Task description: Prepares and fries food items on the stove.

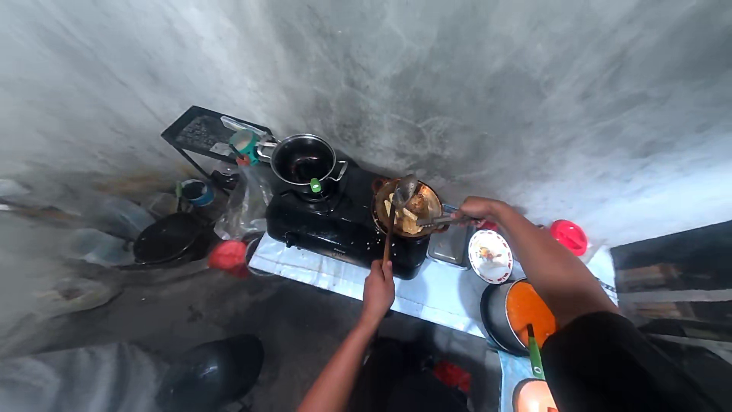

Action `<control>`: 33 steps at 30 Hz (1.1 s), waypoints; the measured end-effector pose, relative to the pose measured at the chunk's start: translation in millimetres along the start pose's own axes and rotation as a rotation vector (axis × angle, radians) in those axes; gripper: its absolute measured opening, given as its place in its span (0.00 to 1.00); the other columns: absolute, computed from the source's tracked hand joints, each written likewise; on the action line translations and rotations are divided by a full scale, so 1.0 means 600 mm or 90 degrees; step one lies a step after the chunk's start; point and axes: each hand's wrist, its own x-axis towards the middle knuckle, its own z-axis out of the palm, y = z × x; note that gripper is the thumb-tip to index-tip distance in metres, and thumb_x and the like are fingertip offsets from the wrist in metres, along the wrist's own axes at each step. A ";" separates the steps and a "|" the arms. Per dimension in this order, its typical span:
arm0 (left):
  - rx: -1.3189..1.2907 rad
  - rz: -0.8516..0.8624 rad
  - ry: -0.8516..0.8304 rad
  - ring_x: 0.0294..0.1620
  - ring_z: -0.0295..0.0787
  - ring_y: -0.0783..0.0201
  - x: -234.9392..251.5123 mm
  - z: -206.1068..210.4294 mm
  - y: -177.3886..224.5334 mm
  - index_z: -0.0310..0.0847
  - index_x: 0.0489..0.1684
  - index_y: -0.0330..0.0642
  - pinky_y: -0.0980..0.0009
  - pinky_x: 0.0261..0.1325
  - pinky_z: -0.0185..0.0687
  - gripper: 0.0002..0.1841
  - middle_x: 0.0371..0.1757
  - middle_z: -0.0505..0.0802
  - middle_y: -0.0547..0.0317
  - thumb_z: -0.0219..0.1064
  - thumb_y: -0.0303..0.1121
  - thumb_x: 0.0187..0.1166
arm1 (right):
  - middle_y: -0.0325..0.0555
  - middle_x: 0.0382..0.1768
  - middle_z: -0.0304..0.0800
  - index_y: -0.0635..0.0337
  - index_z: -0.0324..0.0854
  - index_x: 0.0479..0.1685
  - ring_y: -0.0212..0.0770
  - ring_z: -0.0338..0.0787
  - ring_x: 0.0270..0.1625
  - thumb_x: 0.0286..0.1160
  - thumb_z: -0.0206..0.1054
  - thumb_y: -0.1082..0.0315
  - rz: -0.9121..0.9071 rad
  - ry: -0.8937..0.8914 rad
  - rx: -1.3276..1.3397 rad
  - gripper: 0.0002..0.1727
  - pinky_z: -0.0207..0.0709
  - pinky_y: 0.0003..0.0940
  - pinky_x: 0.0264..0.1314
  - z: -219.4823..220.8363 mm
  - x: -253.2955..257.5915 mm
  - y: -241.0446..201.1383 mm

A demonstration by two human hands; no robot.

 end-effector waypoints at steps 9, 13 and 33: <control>-0.063 0.034 0.038 0.24 0.79 0.61 -0.004 0.009 -0.025 0.78 0.62 0.40 0.60 0.34 0.80 0.20 0.24 0.80 0.59 0.48 0.46 0.95 | 0.55 0.48 0.94 0.53 0.94 0.45 0.58 0.91 0.55 0.83 0.63 0.44 -0.102 0.224 -0.326 0.23 0.79 0.69 0.57 -0.001 -0.129 -0.038; -0.087 0.043 0.050 0.23 0.78 0.62 -0.006 0.010 -0.034 0.78 0.61 0.41 0.61 0.33 0.80 0.19 0.23 0.79 0.61 0.48 0.45 0.94 | 0.55 0.43 0.95 0.52 0.92 0.45 0.62 0.93 0.51 0.79 0.66 0.51 -0.207 0.405 -0.523 0.16 0.81 0.69 0.48 0.069 -0.178 -0.045; -0.119 0.033 0.107 0.20 0.76 0.65 -0.025 -0.006 -0.044 0.78 0.62 0.40 0.65 0.29 0.77 0.19 0.21 0.77 0.62 0.49 0.44 0.94 | 0.60 0.53 0.92 0.59 0.88 0.54 0.64 0.91 0.58 0.85 0.61 0.46 -0.119 0.377 -0.452 0.24 0.80 0.68 0.56 0.125 -0.167 -0.021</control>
